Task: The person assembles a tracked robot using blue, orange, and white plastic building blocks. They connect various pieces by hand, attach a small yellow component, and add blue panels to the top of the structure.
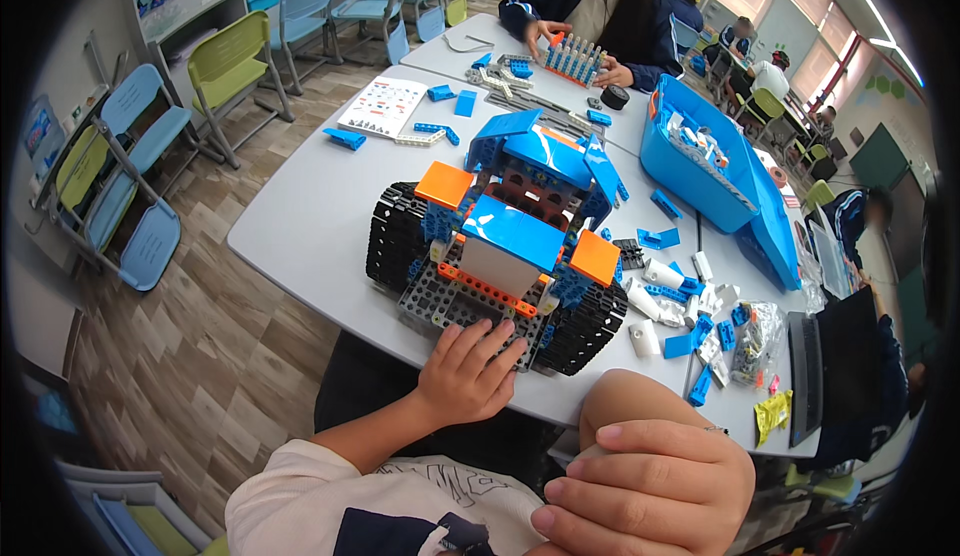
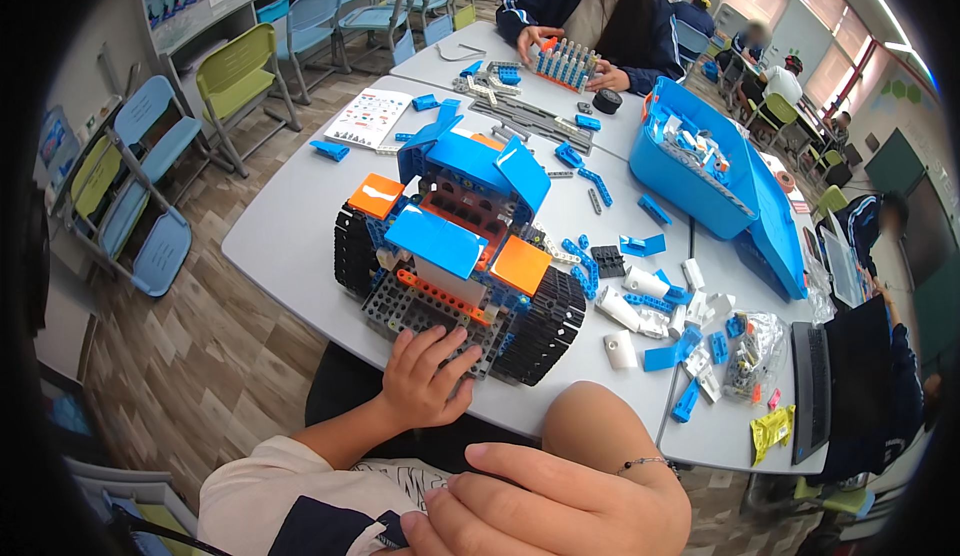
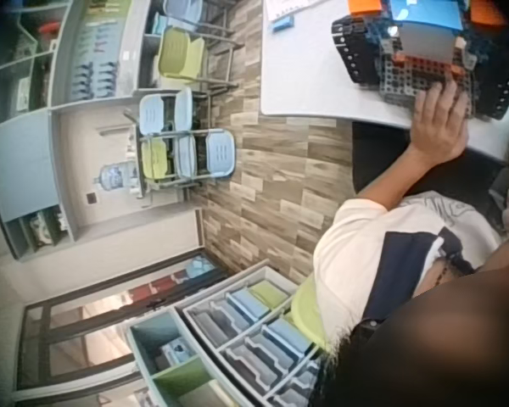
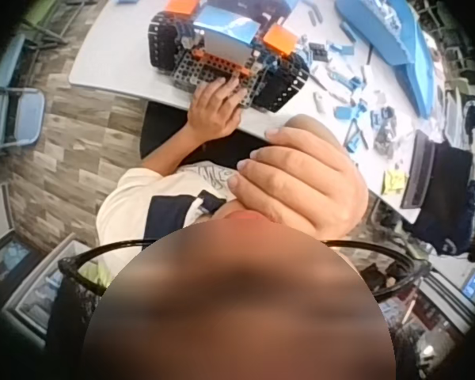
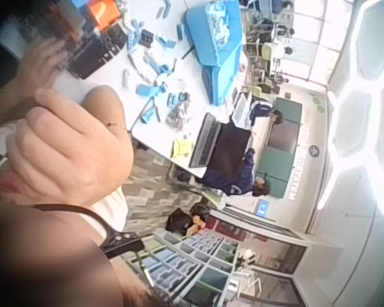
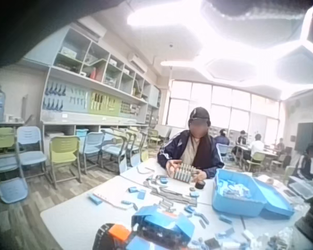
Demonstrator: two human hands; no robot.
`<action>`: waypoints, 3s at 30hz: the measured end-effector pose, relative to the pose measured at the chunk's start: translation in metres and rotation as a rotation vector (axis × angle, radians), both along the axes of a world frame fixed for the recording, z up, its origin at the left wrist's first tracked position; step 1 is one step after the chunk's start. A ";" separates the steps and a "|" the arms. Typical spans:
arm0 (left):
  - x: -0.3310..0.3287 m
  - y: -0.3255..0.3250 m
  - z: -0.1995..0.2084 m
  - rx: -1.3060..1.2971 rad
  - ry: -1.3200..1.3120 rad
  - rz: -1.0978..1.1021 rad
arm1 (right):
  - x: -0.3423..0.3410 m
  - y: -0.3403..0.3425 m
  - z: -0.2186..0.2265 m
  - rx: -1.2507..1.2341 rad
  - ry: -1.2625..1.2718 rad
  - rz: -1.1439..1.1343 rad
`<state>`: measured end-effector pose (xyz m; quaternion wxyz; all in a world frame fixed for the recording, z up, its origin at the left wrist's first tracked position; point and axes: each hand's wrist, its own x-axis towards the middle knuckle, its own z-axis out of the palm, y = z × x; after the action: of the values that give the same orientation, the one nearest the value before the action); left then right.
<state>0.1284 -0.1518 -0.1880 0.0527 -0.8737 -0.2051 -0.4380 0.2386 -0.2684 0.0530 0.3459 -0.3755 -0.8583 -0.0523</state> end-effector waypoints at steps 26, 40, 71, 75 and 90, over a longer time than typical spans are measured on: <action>0.000 -0.001 0.004 -0.025 0.004 -0.008 | 0.002 -0.007 -0.003 0.107 0.011 -0.055; 0.000 -0.001 0.003 -0.011 0.004 0.004 | 0.005 -0.007 0.000 0.070 -0.027 -0.034; 0.000 -0.001 0.004 -0.018 0.001 -0.004 | 0.003 -0.007 -0.005 0.147 0.072 -0.040; 0.000 -0.001 0.004 -0.015 0.006 0.002 | 0.005 -0.009 -0.004 0.146 0.037 -0.031; -0.002 -0.003 0.008 -0.038 0.053 0.002 | 0.006 0.014 -0.009 0.193 0.063 0.255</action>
<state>0.1262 -0.1547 -0.1801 0.0419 -0.8857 -0.2126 -0.4106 0.2446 -0.2544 0.0443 0.4109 -0.2301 -0.8787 -0.0785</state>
